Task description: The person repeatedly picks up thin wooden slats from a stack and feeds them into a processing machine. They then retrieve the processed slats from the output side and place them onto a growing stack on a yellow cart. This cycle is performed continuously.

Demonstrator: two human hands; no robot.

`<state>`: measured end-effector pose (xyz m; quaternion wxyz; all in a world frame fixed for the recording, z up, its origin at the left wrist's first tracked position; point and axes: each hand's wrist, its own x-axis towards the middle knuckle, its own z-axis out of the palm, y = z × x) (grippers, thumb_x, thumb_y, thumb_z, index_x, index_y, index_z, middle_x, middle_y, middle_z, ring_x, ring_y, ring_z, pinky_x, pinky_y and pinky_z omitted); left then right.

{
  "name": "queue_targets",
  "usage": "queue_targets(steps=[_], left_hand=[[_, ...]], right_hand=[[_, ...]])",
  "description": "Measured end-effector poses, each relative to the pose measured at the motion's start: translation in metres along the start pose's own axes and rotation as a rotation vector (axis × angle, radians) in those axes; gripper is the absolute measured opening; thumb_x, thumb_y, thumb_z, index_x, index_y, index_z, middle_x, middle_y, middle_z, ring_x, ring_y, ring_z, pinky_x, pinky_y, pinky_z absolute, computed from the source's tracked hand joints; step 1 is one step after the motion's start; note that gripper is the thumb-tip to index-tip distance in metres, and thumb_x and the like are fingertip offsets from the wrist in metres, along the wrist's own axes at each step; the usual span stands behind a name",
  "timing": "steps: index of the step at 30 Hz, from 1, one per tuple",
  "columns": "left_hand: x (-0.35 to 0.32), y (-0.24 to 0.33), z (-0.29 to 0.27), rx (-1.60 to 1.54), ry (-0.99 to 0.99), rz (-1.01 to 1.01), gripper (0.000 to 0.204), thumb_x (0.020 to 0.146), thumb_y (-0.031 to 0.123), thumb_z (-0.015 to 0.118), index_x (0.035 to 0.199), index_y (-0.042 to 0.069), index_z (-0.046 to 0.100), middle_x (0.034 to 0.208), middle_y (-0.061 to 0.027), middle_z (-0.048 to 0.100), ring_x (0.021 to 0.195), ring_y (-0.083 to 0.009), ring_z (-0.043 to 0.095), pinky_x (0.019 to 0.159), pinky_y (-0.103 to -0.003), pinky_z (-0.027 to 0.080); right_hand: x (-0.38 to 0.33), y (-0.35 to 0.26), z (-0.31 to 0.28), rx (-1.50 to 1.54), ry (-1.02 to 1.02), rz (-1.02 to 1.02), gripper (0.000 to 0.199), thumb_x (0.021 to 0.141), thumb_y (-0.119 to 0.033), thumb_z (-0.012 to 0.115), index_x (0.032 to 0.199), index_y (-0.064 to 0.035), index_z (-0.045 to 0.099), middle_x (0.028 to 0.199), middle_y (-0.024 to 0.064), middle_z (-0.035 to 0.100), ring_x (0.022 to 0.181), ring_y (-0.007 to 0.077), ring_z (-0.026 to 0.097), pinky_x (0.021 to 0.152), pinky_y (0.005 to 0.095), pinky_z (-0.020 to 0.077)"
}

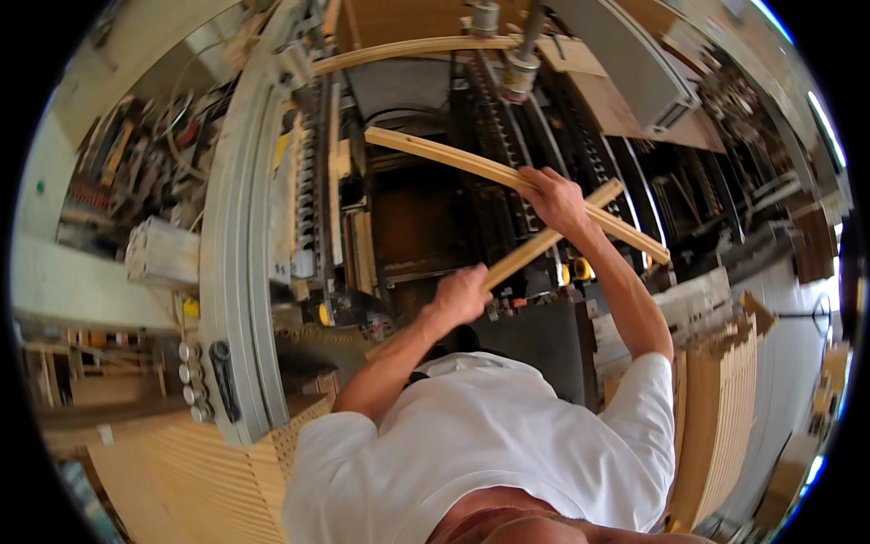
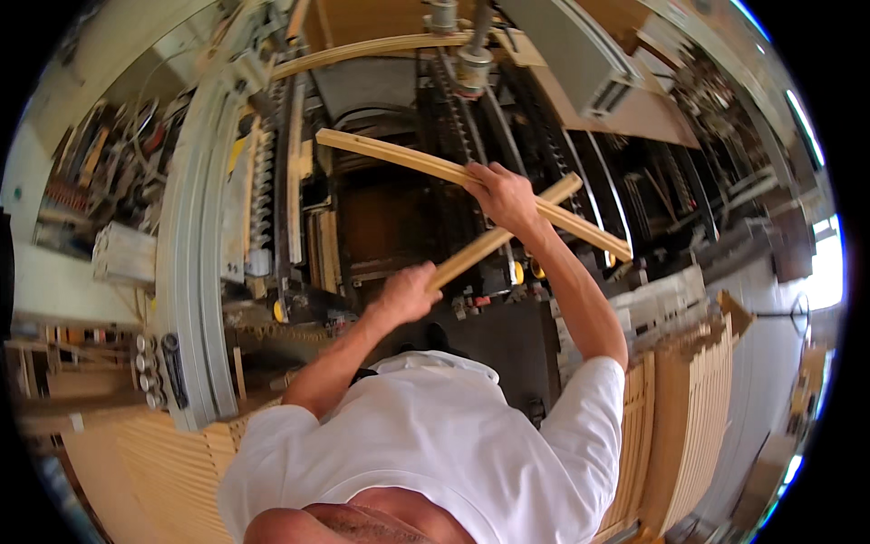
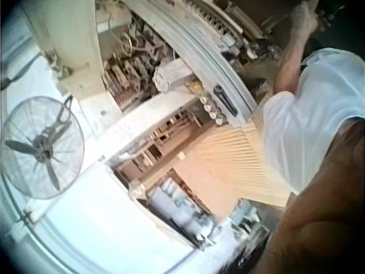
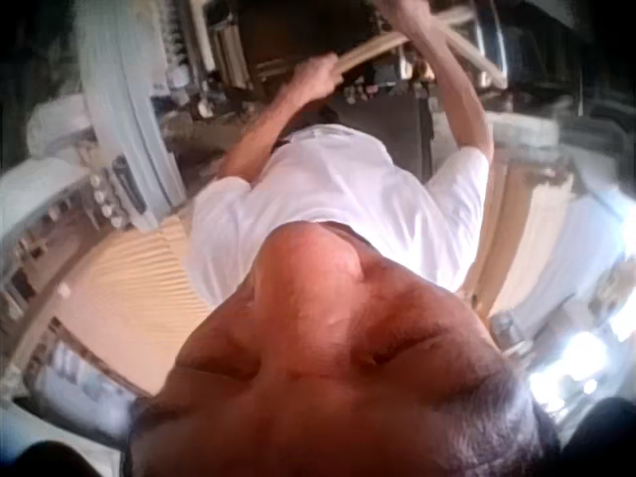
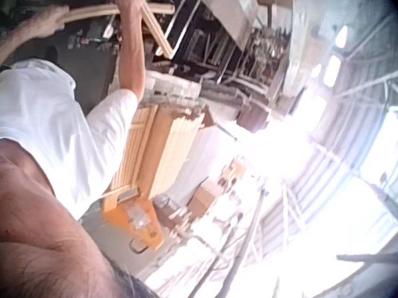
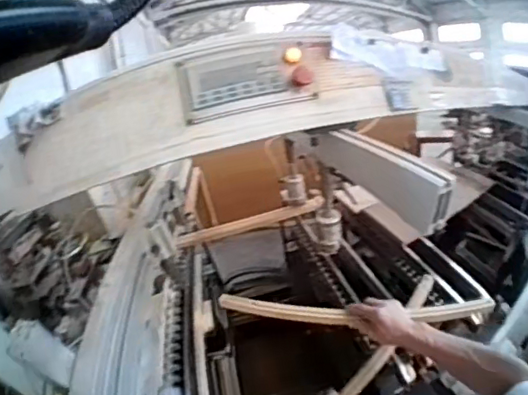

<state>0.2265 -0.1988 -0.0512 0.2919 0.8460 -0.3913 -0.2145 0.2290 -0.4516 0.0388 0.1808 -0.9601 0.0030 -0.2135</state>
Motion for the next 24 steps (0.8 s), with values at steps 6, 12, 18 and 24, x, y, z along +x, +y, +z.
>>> queue_targets(steps=[6, 12, 18, 24], left_hand=[[-0.062, 0.016, -0.006, -0.099, 0.074, -0.234, 0.036, 0.083, 0.025, 0.072, 0.11, 0.004, 0.058, 0.104, -0.0192, 0.063, 0.102, -0.0409, 0.06, 0.084, -0.051, 0.047], [-0.125, 0.018, -0.01, -0.102, 0.174, -0.479, 0.041, 0.081, 0.023, 0.073, 0.118, 0.008, 0.063, 0.111, -0.0175, 0.065, 0.105, -0.0383, 0.06, 0.09, -0.046, 0.048], [-0.197, 0.022, 0.014, -0.177, 0.366, -0.736, 0.036, 0.078, 0.021, 0.076, 0.111, 0.008, 0.068, 0.106, -0.0168, 0.068, 0.101, -0.0373, 0.063, 0.086, -0.043, 0.05], [-0.251, 0.027, 0.051, -0.117, 0.358, -1.035, 0.04, 0.077, 0.027, 0.075, 0.113, 0.013, 0.068, 0.105, -0.0148, 0.069, 0.1, -0.0373, 0.064, 0.084, -0.045, 0.052]], right_hand=[[0.111, 0.008, 0.11, 0.067, -0.02, -0.295, 0.03, 0.091, -0.031, 0.063, 0.115, -0.013, 0.065, 0.09, 0.0121, 0.065, 0.084, 0.0354, 0.065, 0.072, 0.0458, 0.0537], [0.18, 0.045, 0.189, -0.013, 0.035, -0.324, 0.032, 0.09, -0.032, 0.063, 0.119, -0.0182, 0.064, 0.094, 0.0094, 0.066, 0.088, 0.032, 0.064, 0.075, 0.0448, 0.0514], [0.236, 0.062, 0.199, -0.234, 0.023, -0.284, 0.023, 0.089, -0.031, 0.063, 0.108, -0.0182, 0.064, 0.094, 0.0099, 0.067, 0.093, 0.0333, 0.064, 0.082, 0.0454, 0.0474], [0.243, 0.059, 0.215, -0.197, 0.051, -0.322, 0.023, 0.088, -0.03, 0.064, 0.107, -0.0164, 0.064, 0.094, 0.0098, 0.067, 0.093, 0.0333, 0.064, 0.082, 0.0455, 0.047]])
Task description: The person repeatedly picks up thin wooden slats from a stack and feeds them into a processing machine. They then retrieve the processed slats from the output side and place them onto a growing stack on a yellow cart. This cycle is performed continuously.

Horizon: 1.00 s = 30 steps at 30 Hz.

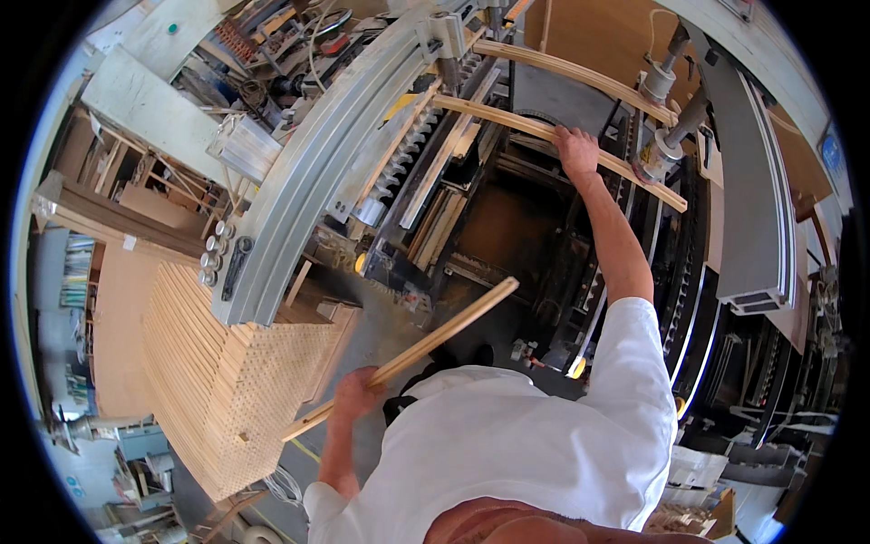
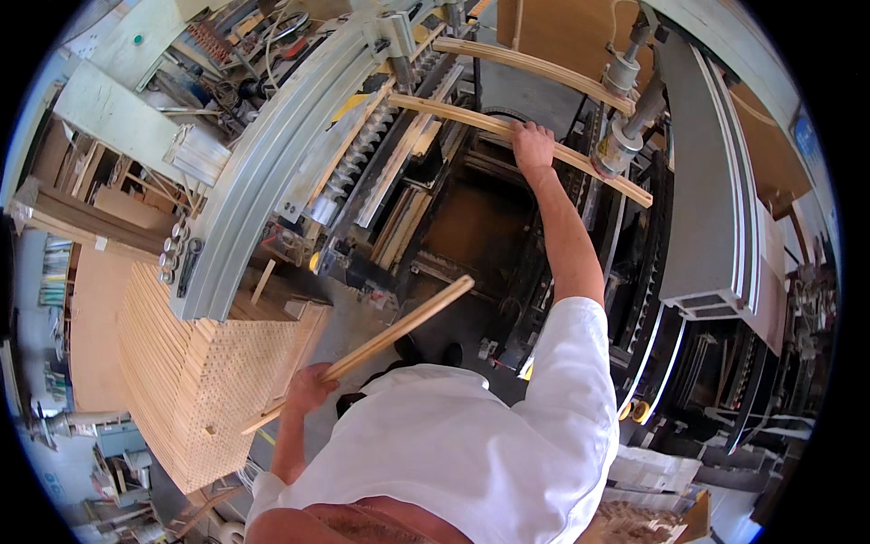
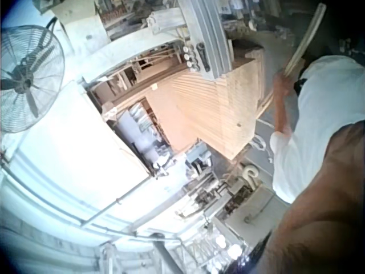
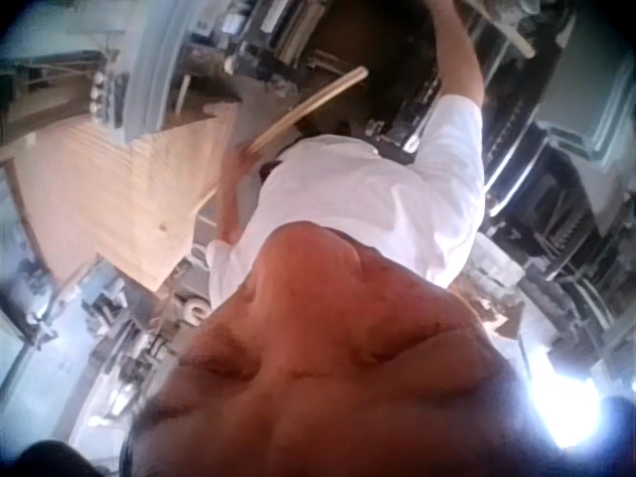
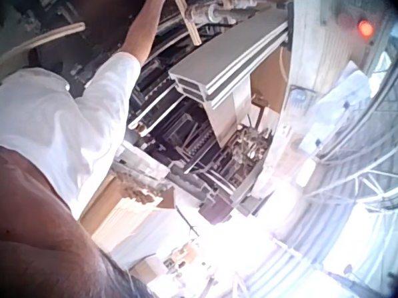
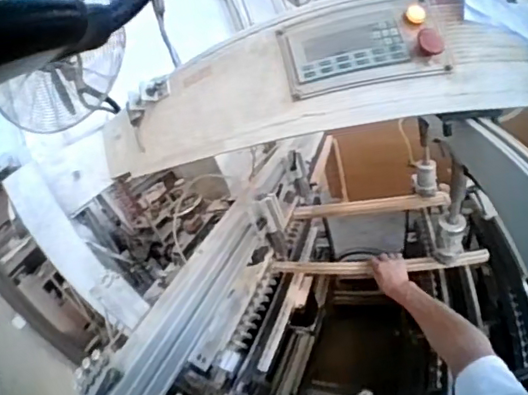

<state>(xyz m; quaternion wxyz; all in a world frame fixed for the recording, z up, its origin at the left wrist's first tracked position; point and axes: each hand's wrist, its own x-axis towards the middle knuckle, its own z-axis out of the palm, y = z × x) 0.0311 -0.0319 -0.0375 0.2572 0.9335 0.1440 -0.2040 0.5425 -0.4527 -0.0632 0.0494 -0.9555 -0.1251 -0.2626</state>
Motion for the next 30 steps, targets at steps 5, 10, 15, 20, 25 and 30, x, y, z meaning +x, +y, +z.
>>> queue_targets(steps=[5, 10, 15, 20, 25, 30], left_hand=[[-0.007, -0.035, 0.017, 0.09, 0.038, -0.145, 0.038, 0.077, 0.028, 0.075, 0.111, 0.014, 0.068, 0.102, -0.0151, 0.07, 0.097, -0.0378, 0.065, 0.082, -0.047, 0.052], [-0.017, -0.05, 0.017, 0.136, 0.027, -0.17, 0.036, 0.076, 0.029, 0.076, 0.108, 0.014, 0.068, 0.1, -0.0147, 0.07, 0.096, -0.0374, 0.065, 0.08, -0.048, 0.052], [-0.046, -0.047, 0.0, 0.13, 0.105, -0.18, 0.037, 0.074, 0.027, 0.077, 0.108, 0.014, 0.069, 0.099, -0.0147, 0.07, 0.095, -0.0374, 0.065, 0.081, -0.047, 0.052], [-0.096, -0.039, -0.039, -0.021, 0.175, -0.237, 0.039, 0.073, 0.022, 0.078, 0.11, 0.012, 0.07, 0.099, -0.0139, 0.072, 0.094, -0.035, 0.067, 0.08, -0.044, 0.053], [-0.158, -0.072, -0.075, -0.37, 0.169, -0.363, 0.041, 0.072, 0.012, 0.079, 0.111, 0.004, 0.071, 0.089, -0.0095, 0.073, 0.081, -0.0192, 0.069, 0.076, -0.032, 0.053], [-0.26, -0.119, -0.112, -0.712, 0.209, -0.499, 0.042, 0.068, 0.002, 0.084, 0.108, -0.001, 0.07, 0.085, -0.0024, 0.07, 0.078, -0.01, 0.063, 0.073, -0.025, 0.051]], right_hand=[[0.005, -0.006, -0.001, 0.022, -0.009, -0.019, 0.022, 0.088, -0.028, 0.064, 0.106, -0.0164, 0.065, 0.095, 0.0087, 0.067, 0.093, 0.0329, 0.064, 0.083, 0.0455, 0.0465], [0.006, -0.008, -0.005, 0.009, -0.019, -0.017, 0.019, 0.086, -0.025, 0.064, 0.102, -0.016, 0.065, 0.096, 0.0075, 0.069, 0.093, 0.03, 0.066, 0.085, 0.0448, 0.0452], [0.007, -0.006, -0.005, -0.009, -0.048, -0.012, 0.02, 0.087, -0.029, 0.062, 0.103, -0.0169, 0.065, 0.098, 0.007, 0.069, 0.095, 0.0306, 0.066, 0.086, 0.0461, 0.0448], [0.008, -0.01, -0.006, -0.068, -0.107, 0.025, 0.022, 0.088, -0.031, 0.061, 0.105, -0.0168, 0.065, 0.102, 0.0074, 0.069, 0.098, 0.0313, 0.065, 0.086, 0.046, 0.045], [0.018, -0.014, -0.008, -0.183, -0.174, 0.124, 0.031, 0.087, -0.035, 0.065, 0.111, -0.0146, 0.063, 0.109, 0.0112, 0.068, 0.106, 0.0337, 0.064, 0.088, 0.0492, 0.0496], [0.014, -0.041, -0.014, -0.083, -0.06, 0.224, 0.051, 0.087, -0.042, 0.065, 0.125, -0.009, 0.06, 0.117, 0.017, 0.065, 0.11, 0.0362, 0.062, 0.091, 0.0472, 0.051]])
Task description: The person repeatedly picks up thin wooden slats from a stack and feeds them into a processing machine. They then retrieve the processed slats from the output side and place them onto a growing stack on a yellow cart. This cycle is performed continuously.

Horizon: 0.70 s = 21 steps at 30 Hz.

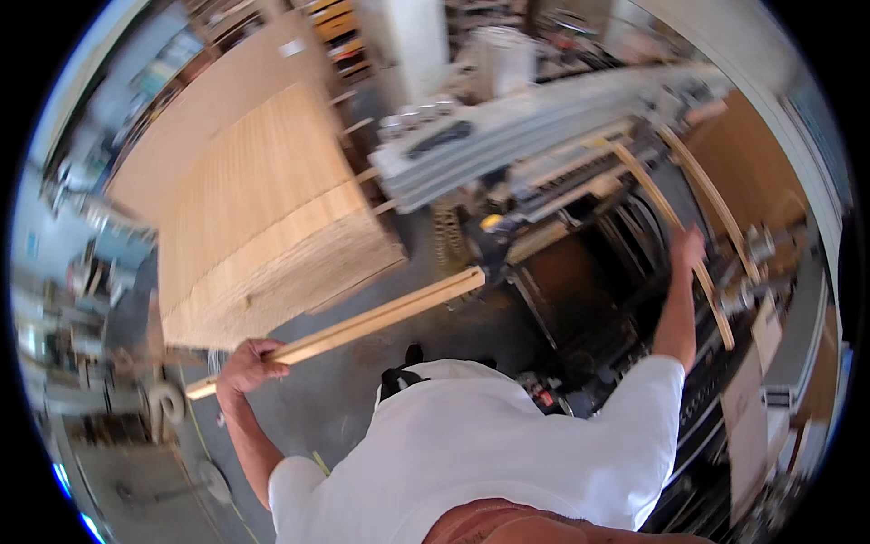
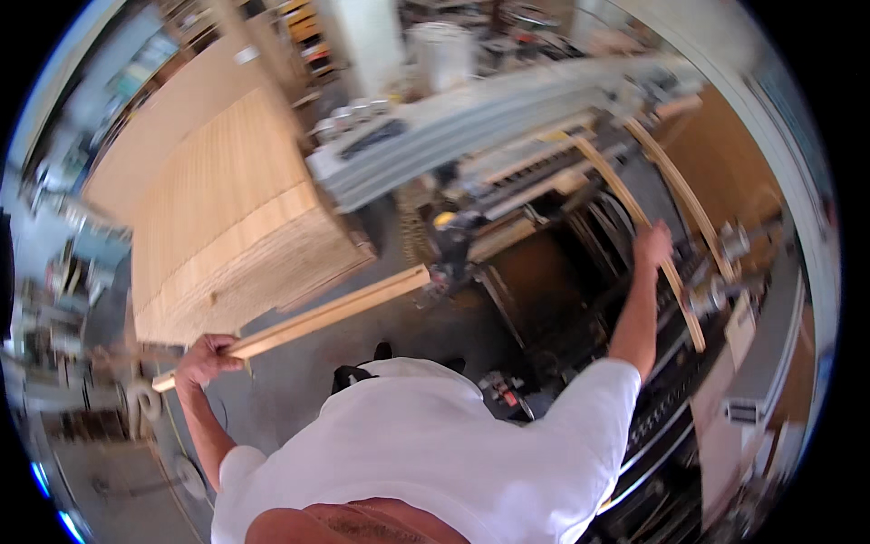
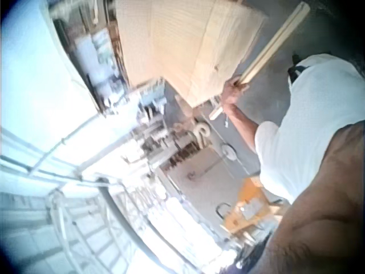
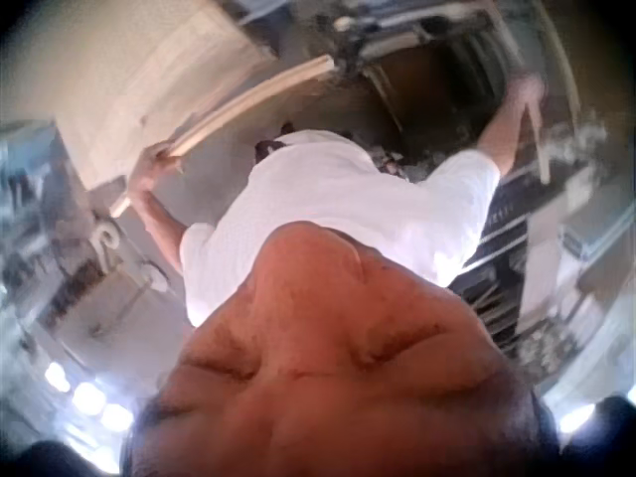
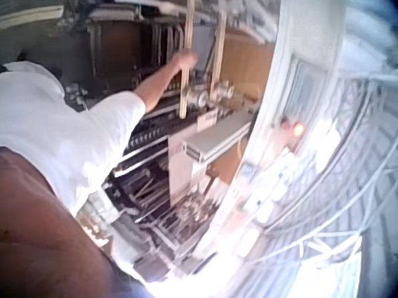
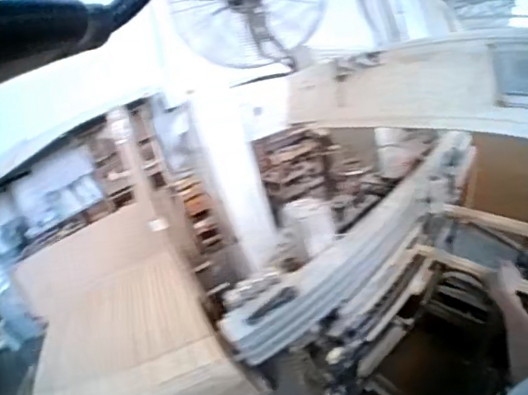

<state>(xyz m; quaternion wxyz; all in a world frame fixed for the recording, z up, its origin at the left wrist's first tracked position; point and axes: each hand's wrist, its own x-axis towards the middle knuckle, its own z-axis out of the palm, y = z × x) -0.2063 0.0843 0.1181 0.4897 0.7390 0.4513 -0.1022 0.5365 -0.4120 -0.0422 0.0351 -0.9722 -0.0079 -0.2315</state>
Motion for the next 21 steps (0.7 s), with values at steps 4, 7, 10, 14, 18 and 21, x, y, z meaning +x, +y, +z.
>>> queue_targets(steps=[4, 7, 10, 14, 18, 21], left_hand=[[-0.028, -0.092, -0.082, -0.253, 0.088, 0.085, 0.043, 0.067, 0.006, 0.088, 0.106, -0.001, 0.071, 0.086, 0.0011, 0.068, 0.08, -0.0081, 0.06, 0.075, -0.024, 0.05], [-0.038, -0.142, -0.131, -0.345, 0.258, 0.174, 0.034, 0.076, 0.014, 0.083, 0.104, 0.0, 0.07, 0.087, 0.0013, 0.066, 0.079, -0.0077, 0.058, 0.072, -0.025, 0.047], [-0.008, -0.16, -0.183, -0.445, 0.432, 0.269, 0.028, 0.086, 0.023, 0.075, 0.102, 0.001, 0.068, 0.082, 0.0002, 0.064, 0.075, -0.0081, 0.056, 0.07, -0.025, 0.046], [0.081, -0.187, -0.269, -0.349, 0.701, 0.22, 0.028, 0.096, 0.029, 0.062, 0.097, 0.002, 0.068, 0.074, 0.0009, 0.06, 0.064, -0.0089, 0.054, 0.06, -0.026, 0.045], [0.189, -0.24, -0.352, -0.177, 0.907, 0.106, 0.036, 0.09, 0.032, 0.064, 0.087, -0.003, 0.069, 0.067, -0.0068, 0.063, 0.062, -0.0166, 0.061, 0.057, -0.033, 0.048], [0.236, -0.286, -0.399, -0.064, 1.03, 0.039, 0.042, 0.084, 0.034, 0.066, 0.088, -0.007, 0.07, 0.069, -0.0153, 0.067, 0.065, -0.027, 0.066, 0.062, -0.039, 0.05]], right_hand=[[-0.03, -0.034, -0.006, 0.423, 0.142, -0.099, 0.046, 0.094, -0.034, 0.061, 0.126, -0.0024, 0.061, 0.118, 0.0214, 0.064, 0.106, 0.0392, 0.063, 0.091, 0.049, 0.0507], [-0.101, -0.109, -0.047, 0.809, 0.06, -0.118, 0.036, 0.099, -0.023, 0.059, 0.125, 0.0024, 0.06, 0.113, 0.0173, 0.067, 0.103, 0.0313, 0.066, 0.088, 0.0408, 0.0528], [-0.186, -0.183, -0.09, 1.156, -0.051, -0.094, 0.031, 0.098, -0.013, 0.061, 0.124, 0.004, 0.061, 0.11, 0.0113, 0.068, 0.097, 0.0173, 0.065, 0.083, 0.0308, 0.0533], [-0.301, -0.262, -0.119, 1.231, -0.227, -0.235, 0.022, 0.096, -0.008, 0.061, 0.115, 0.0039, 0.063, 0.099, 0.008, 0.066, 0.083, 0.0135, 0.062, 0.078, 0.0286, 0.0531], [-0.4, -0.312, -0.13, 1.009, -0.303, -0.419, 0.016, 0.089, -0.004, 0.066, 0.103, 0.0035, 0.067, 0.094, 0.0155, 0.068, 0.086, 0.0254, 0.066, 0.079, 0.0361, 0.0521], [-0.453, -0.323, -0.136, 0.865, -0.535, -0.414, 0.02, 0.086, -0.01, 0.068, 0.103, 0.0008, 0.069, 0.094, 0.0194, 0.069, 0.087, 0.034, 0.068, 0.079, 0.0393, 0.0532]])
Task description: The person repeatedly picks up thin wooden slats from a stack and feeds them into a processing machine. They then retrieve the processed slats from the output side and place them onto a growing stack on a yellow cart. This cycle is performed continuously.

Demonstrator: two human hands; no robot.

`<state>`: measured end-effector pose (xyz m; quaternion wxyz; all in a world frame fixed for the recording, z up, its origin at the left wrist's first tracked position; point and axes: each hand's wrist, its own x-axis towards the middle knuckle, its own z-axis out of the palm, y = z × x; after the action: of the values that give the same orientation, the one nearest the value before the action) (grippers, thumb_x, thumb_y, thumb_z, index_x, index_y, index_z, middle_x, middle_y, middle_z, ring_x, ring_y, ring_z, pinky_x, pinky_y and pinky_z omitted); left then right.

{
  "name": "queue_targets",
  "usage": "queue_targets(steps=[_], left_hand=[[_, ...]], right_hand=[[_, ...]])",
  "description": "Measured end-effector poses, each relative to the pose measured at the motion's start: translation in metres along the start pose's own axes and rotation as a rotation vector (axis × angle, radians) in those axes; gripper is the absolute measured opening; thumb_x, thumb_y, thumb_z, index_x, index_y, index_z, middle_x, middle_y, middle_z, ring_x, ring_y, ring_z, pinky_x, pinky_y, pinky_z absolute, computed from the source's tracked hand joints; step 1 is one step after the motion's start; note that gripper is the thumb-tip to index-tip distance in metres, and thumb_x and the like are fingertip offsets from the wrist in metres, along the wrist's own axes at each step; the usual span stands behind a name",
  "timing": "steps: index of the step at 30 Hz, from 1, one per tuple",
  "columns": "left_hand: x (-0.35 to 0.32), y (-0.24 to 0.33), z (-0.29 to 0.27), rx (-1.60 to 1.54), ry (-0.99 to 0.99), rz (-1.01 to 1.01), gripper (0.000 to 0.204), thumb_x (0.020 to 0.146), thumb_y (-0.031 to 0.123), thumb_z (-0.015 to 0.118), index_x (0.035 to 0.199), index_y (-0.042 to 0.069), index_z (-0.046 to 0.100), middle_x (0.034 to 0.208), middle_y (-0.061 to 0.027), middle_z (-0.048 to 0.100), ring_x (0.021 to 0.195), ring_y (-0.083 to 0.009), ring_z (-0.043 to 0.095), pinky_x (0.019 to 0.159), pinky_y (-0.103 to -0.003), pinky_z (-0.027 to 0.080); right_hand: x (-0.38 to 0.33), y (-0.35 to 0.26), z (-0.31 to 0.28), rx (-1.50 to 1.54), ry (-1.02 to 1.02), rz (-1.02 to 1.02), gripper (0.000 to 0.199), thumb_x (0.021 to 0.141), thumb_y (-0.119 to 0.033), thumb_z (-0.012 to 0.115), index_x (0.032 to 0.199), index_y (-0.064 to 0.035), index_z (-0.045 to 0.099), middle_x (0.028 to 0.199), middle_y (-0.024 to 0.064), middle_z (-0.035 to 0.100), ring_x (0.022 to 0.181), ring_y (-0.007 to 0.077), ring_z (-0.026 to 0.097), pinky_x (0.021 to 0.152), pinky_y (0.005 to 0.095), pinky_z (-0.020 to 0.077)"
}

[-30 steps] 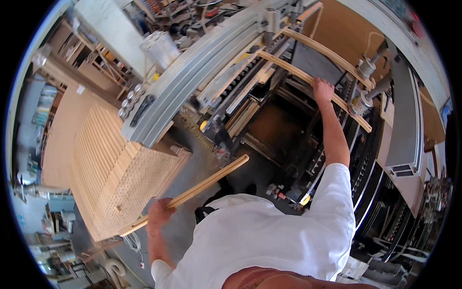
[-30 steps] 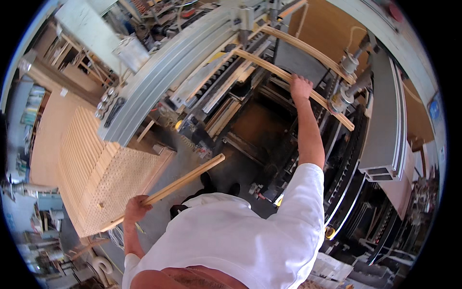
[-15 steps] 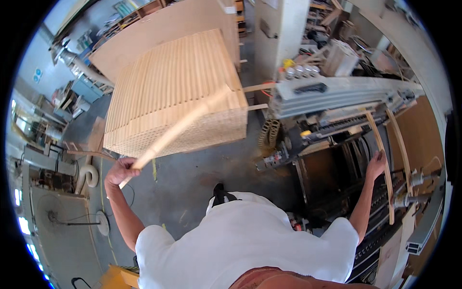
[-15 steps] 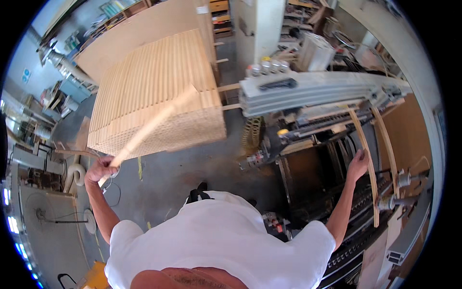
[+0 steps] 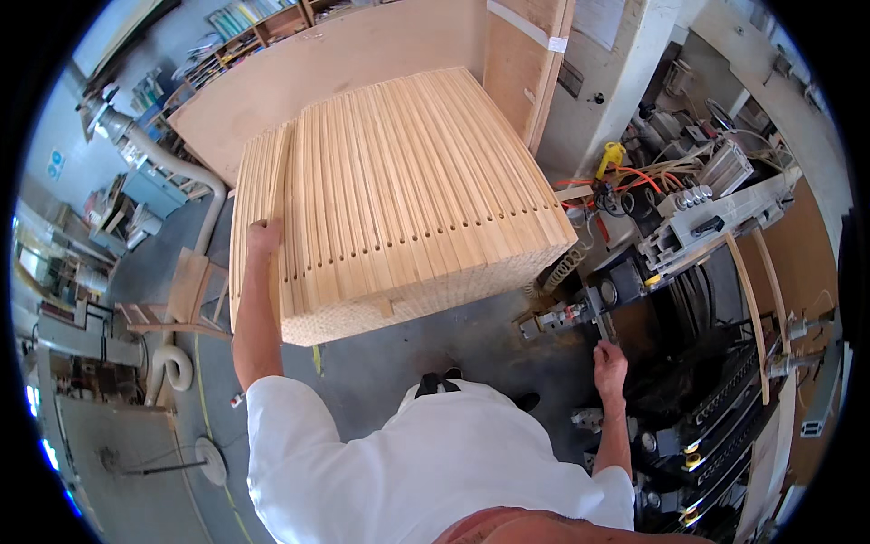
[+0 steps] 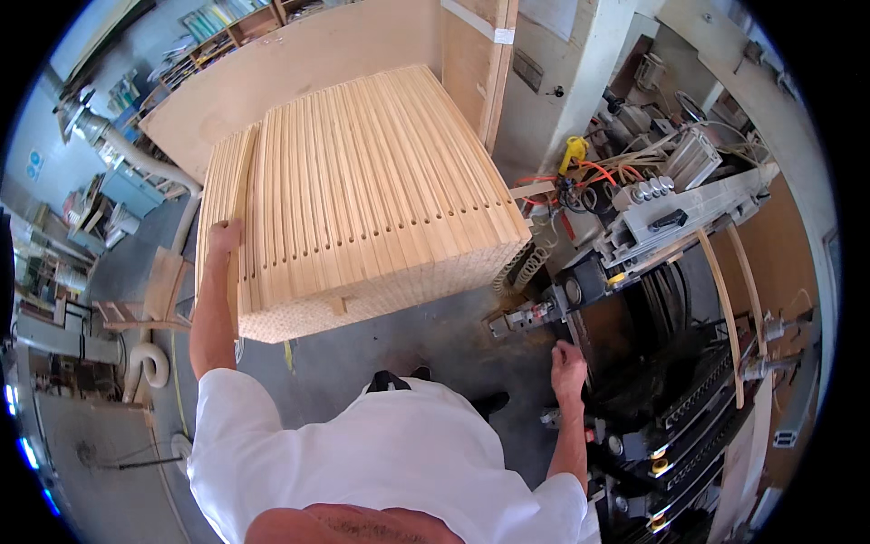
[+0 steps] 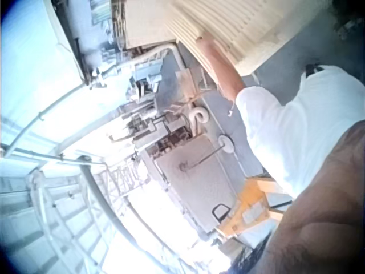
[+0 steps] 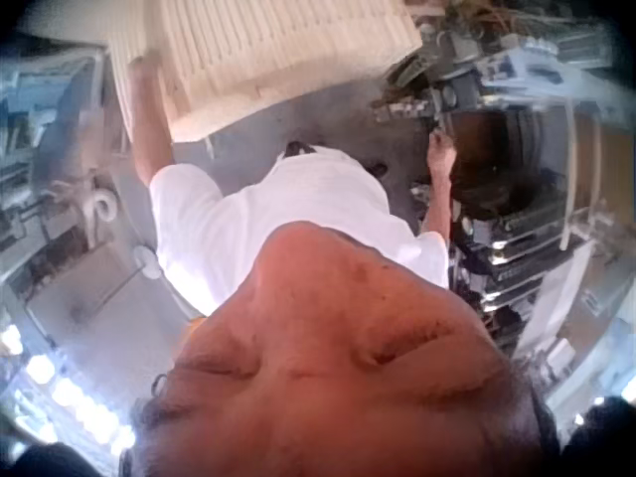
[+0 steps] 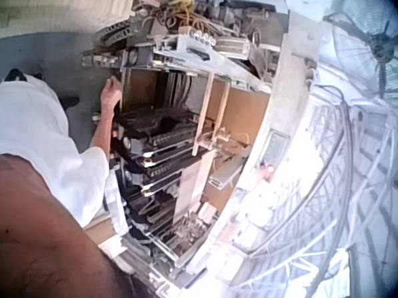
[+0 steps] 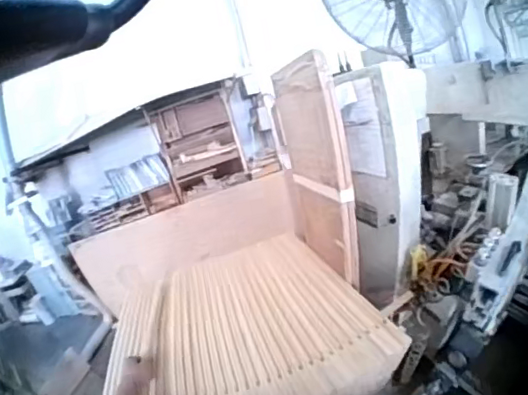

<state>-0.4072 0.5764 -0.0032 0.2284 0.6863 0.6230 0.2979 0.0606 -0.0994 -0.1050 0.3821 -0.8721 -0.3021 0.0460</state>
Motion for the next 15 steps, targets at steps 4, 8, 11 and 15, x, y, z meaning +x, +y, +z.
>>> queue_targets(steps=[4, 8, 11, 15], left_hand=[[0.031, 0.036, 0.049, 0.216, -0.009, 0.062, 0.054, 0.082, 0.042, 0.062, 0.096, -0.01, 0.071, 0.087, -0.0285, 0.07, 0.089, -0.0392, 0.069, 0.082, -0.044, 0.052], [0.049, 0.055, 0.069, 0.226, -0.125, 0.01, 0.057, 0.085, 0.044, 0.058, 0.106, -0.008, 0.07, 0.104, -0.0322, 0.067, 0.108, -0.039, 0.065, 0.095, -0.045, 0.05], [0.049, 0.073, 0.091, 0.262, -0.188, 0.13, 0.054, 0.088, 0.043, 0.056, 0.11, -0.005, 0.069, 0.109, -0.0313, 0.066, 0.109, -0.0403, 0.064, 0.094, -0.045, 0.05], [0.122, 0.007, 0.029, 0.623, -0.293, 0.321, 0.044, 0.087, 0.034, 0.057, 0.115, 0.002, 0.068, 0.107, -0.0229, 0.069, 0.101, -0.0395, 0.066, 0.087, -0.046, 0.053]], right_hand=[[-0.065, 0.014, 0.008, -0.074, -0.043, 0.258, 0.023, 0.085, -0.013, 0.069, 0.103, 0.0006, 0.07, 0.096, 0.0203, 0.07, 0.089, 0.0335, 0.069, 0.08, 0.0394, 0.0534], [-0.107, 0.04, 0.017, -0.129, -0.021, 0.385, 0.027, 0.085, -0.02, 0.069, 0.103, 0.0008, 0.071, 0.097, 0.0203, 0.071, 0.09, 0.0356, 0.069, 0.08, 0.0397, 0.0532], [-0.139, 0.034, 0.022, -0.083, 0.076, 0.421, 0.025, 0.087, -0.017, 0.067, 0.103, 0.0012, 0.07, 0.086, 0.0172, 0.071, 0.078, 0.0278, 0.069, 0.074, 0.0341, 0.0529], [-0.154, 0.029, 0.032, -0.061, 0.122, 0.254, 0.021, 0.09, -0.017, 0.065, 0.102, 0.0001, 0.069, 0.089, 0.0182, 0.07, 0.084, 0.0314, 0.069, 0.076, 0.0367, 0.0526]])
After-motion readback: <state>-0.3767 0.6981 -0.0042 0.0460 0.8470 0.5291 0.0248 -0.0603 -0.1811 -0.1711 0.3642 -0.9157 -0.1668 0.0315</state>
